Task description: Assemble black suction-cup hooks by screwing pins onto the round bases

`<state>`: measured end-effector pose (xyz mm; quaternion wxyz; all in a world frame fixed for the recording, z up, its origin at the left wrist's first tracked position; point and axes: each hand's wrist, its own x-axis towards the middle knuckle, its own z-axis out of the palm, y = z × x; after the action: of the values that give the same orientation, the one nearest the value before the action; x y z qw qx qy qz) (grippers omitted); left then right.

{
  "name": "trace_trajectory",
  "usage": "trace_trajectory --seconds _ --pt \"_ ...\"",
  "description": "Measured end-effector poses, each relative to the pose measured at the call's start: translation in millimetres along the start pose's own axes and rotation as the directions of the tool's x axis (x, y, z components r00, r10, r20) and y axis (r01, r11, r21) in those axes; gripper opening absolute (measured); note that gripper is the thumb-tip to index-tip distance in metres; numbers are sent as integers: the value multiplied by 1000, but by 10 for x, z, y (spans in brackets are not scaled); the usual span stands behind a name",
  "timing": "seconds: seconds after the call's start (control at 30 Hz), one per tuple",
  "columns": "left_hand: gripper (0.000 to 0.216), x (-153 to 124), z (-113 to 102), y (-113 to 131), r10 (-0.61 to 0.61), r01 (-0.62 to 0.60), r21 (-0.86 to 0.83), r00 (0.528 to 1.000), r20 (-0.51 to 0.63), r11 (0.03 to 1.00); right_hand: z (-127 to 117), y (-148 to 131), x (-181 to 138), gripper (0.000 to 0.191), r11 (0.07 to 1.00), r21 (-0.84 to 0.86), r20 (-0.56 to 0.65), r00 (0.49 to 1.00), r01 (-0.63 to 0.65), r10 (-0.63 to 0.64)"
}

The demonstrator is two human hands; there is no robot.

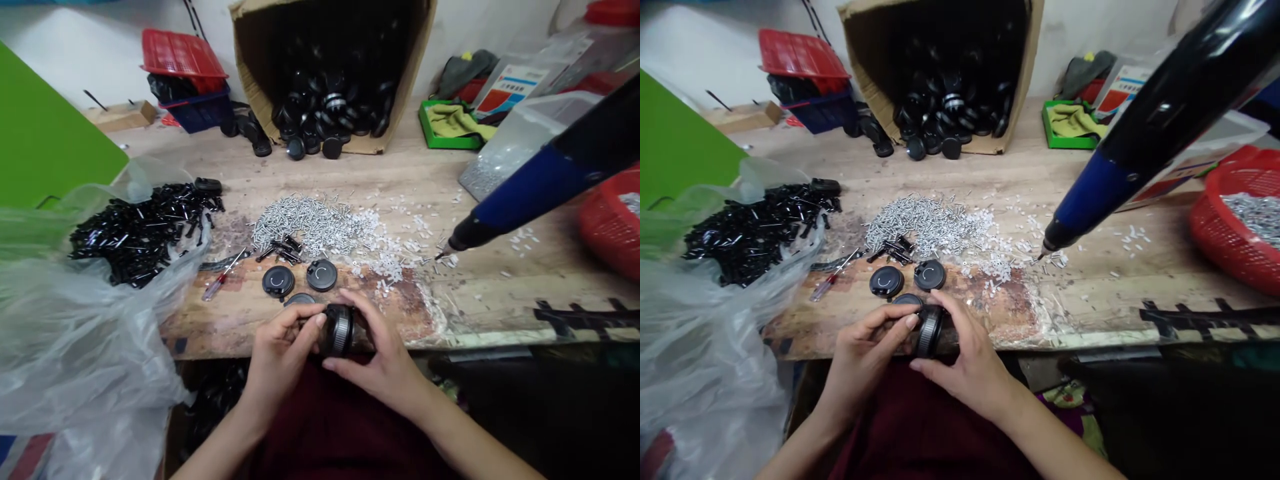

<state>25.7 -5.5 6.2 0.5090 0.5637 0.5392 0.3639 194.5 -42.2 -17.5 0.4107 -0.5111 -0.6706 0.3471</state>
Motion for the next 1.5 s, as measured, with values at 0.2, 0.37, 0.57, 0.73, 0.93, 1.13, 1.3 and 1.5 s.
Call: trace_trajectory --seconds 0.2,0.37,0.57,0.73,0.93,1.13,1.3,1.5 --pt "17 13 -45 -1 -36 36 -17 999 0 999 27 -77 47 73 997 19 19 997 -76 76" --pt "13 11 -37 -16 37 -37 19 999 -4 999 24 -85 78 73 993 56 37 994 -107 105" --pt "12 0 -3 -28 115 -117 82 993 33 990 -27 -83 88 60 999 22 19 999 -39 38" --pt "12 10 31 -80 150 -155 145 988 46 977 -65 -40 104 57 998 34 5 998 58 -58" --pt "11 16 70 -94 174 -180 164 983 51 970 -88 29 95 57 995 47 -4 996 85 -85" --pt "11 43 99 -101 183 -191 183 981 57 964 -91 84 83 59 994 70 9 997 81 -82" --pt "12 79 123 -72 251 -254 245 967 47 935 -85 113 72 75 994 101 -31 999 28 -25" --pt "19 108 266 -101 514 -462 390 857 -34 796 -42 130 87 46 956 247 -135 971 -158 196"
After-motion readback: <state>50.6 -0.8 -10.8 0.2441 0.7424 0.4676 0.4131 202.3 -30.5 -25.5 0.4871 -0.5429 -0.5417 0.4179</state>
